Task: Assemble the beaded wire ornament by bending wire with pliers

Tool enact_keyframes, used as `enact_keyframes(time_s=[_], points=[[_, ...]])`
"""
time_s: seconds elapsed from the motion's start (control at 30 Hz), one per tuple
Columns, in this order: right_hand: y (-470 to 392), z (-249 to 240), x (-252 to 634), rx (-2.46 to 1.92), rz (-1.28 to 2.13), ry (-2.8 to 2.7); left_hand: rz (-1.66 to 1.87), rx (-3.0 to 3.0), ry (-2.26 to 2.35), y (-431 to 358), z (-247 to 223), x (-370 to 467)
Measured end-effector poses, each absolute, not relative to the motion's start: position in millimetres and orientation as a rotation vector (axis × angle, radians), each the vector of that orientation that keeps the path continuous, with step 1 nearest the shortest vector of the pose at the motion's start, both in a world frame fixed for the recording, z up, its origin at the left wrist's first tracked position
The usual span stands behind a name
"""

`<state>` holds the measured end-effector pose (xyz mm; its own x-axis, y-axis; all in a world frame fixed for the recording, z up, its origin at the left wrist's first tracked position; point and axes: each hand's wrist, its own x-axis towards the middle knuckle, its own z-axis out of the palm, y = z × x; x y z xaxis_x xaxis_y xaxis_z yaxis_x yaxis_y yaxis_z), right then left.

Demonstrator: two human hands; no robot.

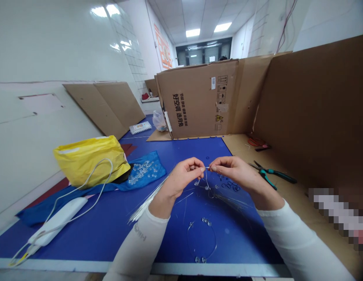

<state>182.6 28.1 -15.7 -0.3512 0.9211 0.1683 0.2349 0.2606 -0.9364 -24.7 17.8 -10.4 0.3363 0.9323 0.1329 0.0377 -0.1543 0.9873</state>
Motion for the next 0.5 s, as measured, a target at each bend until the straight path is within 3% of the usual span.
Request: enact_keyframes(time_s=[0.5], points=[[26.4,-14.1,181.4,-1.048,1.149,-1.768,0.989,1.545,0.968,16.7,-9.5,-25.6]])
